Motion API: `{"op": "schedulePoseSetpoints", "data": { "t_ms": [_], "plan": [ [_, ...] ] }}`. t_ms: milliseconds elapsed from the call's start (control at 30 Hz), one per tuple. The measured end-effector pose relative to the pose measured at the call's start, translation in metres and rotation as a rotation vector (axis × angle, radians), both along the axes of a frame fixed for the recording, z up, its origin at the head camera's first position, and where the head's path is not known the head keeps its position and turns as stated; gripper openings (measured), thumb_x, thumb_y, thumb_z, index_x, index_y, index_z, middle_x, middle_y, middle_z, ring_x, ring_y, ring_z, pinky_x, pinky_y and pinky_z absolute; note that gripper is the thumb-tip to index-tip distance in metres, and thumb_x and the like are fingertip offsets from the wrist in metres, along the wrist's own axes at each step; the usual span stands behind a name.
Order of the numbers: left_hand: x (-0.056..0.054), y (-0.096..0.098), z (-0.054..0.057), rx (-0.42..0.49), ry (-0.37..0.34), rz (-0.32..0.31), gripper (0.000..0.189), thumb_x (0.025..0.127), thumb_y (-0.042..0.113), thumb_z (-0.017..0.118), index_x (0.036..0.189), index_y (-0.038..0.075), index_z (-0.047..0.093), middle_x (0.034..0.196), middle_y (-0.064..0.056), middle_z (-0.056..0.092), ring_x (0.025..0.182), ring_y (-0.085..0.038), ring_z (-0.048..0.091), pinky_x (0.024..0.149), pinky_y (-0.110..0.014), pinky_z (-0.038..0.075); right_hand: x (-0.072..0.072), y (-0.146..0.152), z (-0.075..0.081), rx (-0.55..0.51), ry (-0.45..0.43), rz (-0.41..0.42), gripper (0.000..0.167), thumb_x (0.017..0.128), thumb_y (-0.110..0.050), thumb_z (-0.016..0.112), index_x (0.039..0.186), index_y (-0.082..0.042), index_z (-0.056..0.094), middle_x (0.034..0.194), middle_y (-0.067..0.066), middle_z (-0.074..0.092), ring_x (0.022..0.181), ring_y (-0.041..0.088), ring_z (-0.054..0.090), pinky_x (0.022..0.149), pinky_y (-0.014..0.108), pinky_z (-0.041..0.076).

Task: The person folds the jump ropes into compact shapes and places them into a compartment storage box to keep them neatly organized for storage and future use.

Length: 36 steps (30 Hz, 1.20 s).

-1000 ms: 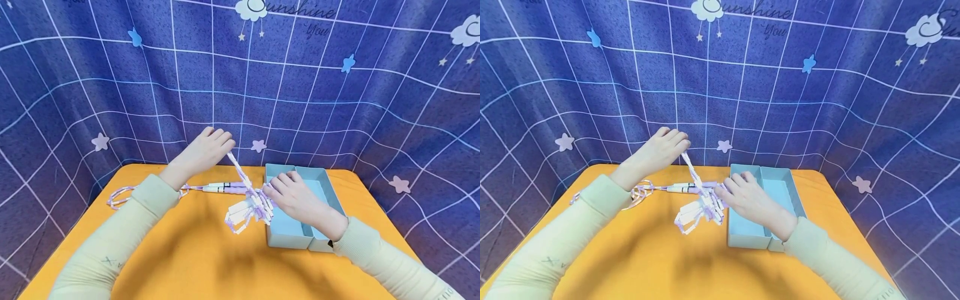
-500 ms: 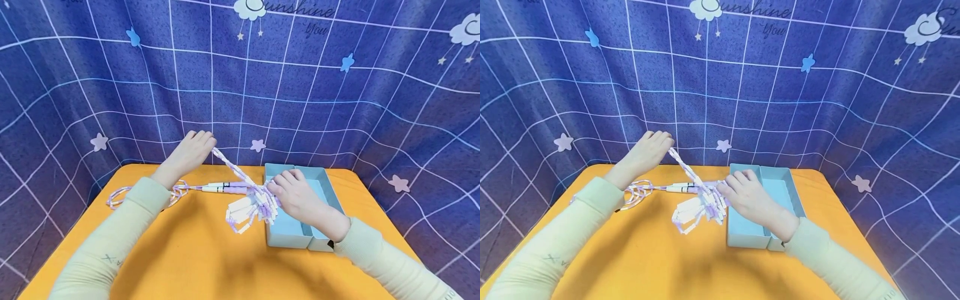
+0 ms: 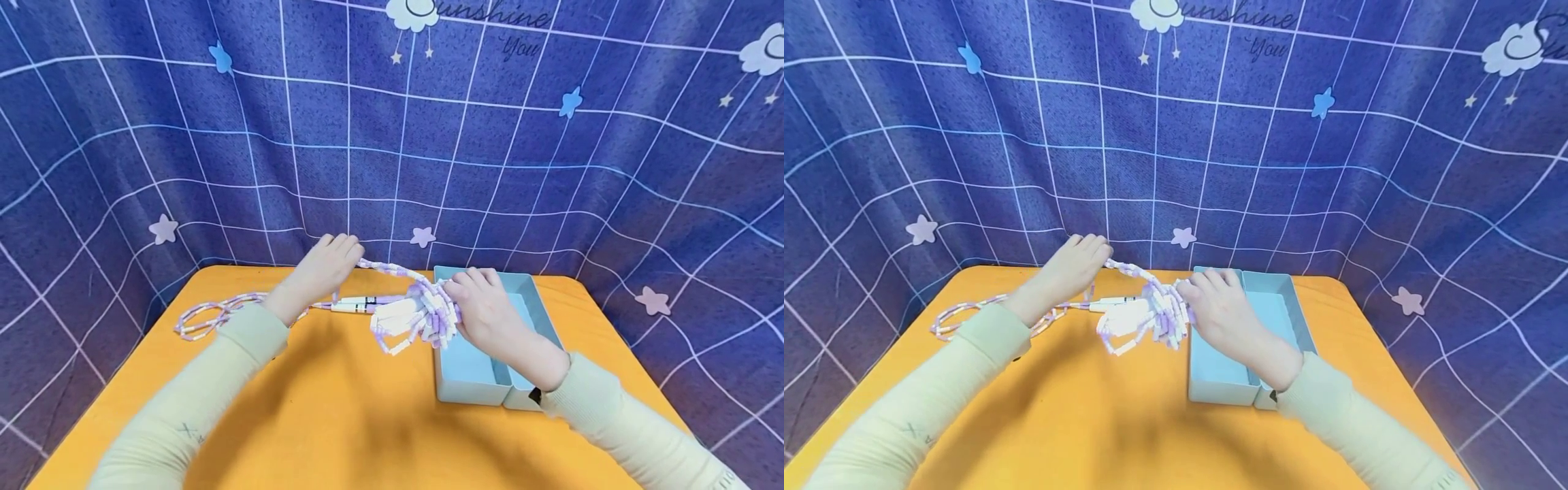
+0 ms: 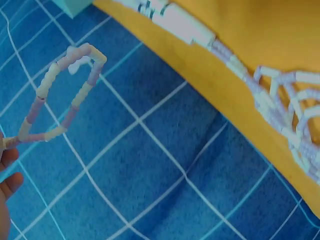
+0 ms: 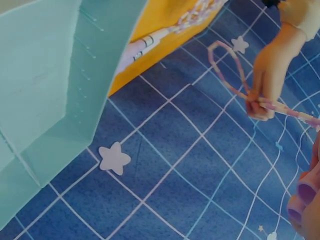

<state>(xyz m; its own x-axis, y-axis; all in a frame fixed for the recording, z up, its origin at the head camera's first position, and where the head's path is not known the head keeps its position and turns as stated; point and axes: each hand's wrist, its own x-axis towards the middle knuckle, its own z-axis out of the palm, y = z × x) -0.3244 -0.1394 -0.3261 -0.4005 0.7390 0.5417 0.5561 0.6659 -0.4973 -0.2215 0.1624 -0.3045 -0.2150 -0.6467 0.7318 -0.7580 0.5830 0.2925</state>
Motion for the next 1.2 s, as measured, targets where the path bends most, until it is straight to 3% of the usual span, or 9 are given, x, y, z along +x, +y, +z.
{"op": "schedulePoseSetpoints", "data": {
  "t_ms": [100, 233, 367, 767, 900, 1067, 1200],
  "plan": [
    [0.002, 0.007, -0.01, 0.034, 0.022, -0.018, 0.007, 0.088, 0.006, 0.046, 0.094, 0.004, 0.049, 0.092, -0.009, 0.049, 0.082, -0.026, 0.049, 0.067, -0.035, 0.038, -0.001, -0.002, 0.002, -0.038, 0.019, 0.009, 0.017, 0.1, -0.018, 0.031, 0.104, -0.005, 0.041, 0.082, 0.007, 0.047, 0.074, 0.025, 0.046, 0.071, 0.041, 0.036],
    [0.007, 0.014, -0.021, 0.013, 0.017, -0.009, 0.015, 0.091, 0.012, 0.037, 0.095, 0.005, 0.05, 0.091, -0.008, 0.048, 0.081, -0.025, 0.047, 0.066, -0.034, 0.035, -0.003, -0.002, 0.004, -0.089, 0.025, -0.003, 0.014, 0.094, -0.011, 0.039, 0.107, -0.004, 0.04, 0.081, 0.007, 0.046, 0.071, 0.025, 0.044, 0.068, 0.04, 0.035],
    [0.017, 0.019, -0.03, -0.04, -0.013, -0.011, 0.018, 0.092, 0.014, 0.035, 0.098, 0.005, 0.05, 0.091, -0.007, 0.047, 0.079, -0.023, 0.044, 0.065, -0.032, 0.033, -0.004, -0.002, 0.007, -0.154, 0.021, -0.03, 0.024, 0.086, -0.004, 0.047, 0.108, -0.003, 0.039, 0.08, 0.009, 0.048, 0.069, 0.026, 0.044, 0.064, 0.04, 0.033],
    [0.043, 0.041, -0.04, -0.039, -0.046, -0.077, 0.025, 0.091, 0.017, 0.034, 0.1, 0.005, 0.053, 0.092, -0.008, 0.053, 0.085, -0.024, 0.051, 0.068, -0.033, 0.037, -0.007, 0.003, 0.011, -0.227, -0.014, -0.145, 0.038, 0.083, -0.001, 0.057, 0.115, 0.002, 0.038, 0.086, 0.017, 0.053, 0.072, 0.033, 0.05, 0.06, 0.042, 0.033],
    [0.05, 0.046, -0.043, -0.017, -0.034, -0.084, 0.02, 0.091, 0.014, 0.036, 0.096, 0.005, 0.053, 0.091, -0.008, 0.053, 0.085, -0.024, 0.051, 0.068, -0.033, 0.038, -0.011, 0.005, 0.011, -0.259, -0.025, -0.217, 0.044, 0.079, 0.002, 0.064, 0.115, 0.002, 0.039, 0.081, 0.018, 0.051, 0.068, 0.033, 0.048, 0.056, 0.039, 0.03],
    [0.06, 0.054, -0.045, -0.044, 0.009, -0.099, 0.02, 0.093, 0.016, 0.035, 0.095, 0.008, 0.053, 0.087, -0.005, 0.052, 0.079, -0.021, 0.05, 0.064, -0.032, 0.035, -0.015, 0.007, 0.013, -0.293, -0.075, -0.322, 0.045, 0.082, -0.002, 0.065, 0.118, 0.002, 0.039, 0.078, 0.018, 0.052, 0.068, 0.033, 0.049, 0.054, 0.037, 0.028],
    [0.074, 0.06, -0.043, -0.101, -0.013, -0.088, 0.017, 0.089, 0.019, 0.048, 0.099, 0.008, 0.055, 0.092, -0.004, 0.054, 0.082, -0.021, 0.049, 0.067, -0.032, 0.036, -0.018, 0.009, 0.015, -0.308, -0.125, -0.395, 0.043, 0.085, -0.003, 0.062, 0.121, 0.001, 0.039, 0.079, 0.017, 0.052, 0.07, 0.033, 0.049, 0.056, 0.04, 0.03]
  ]
}}
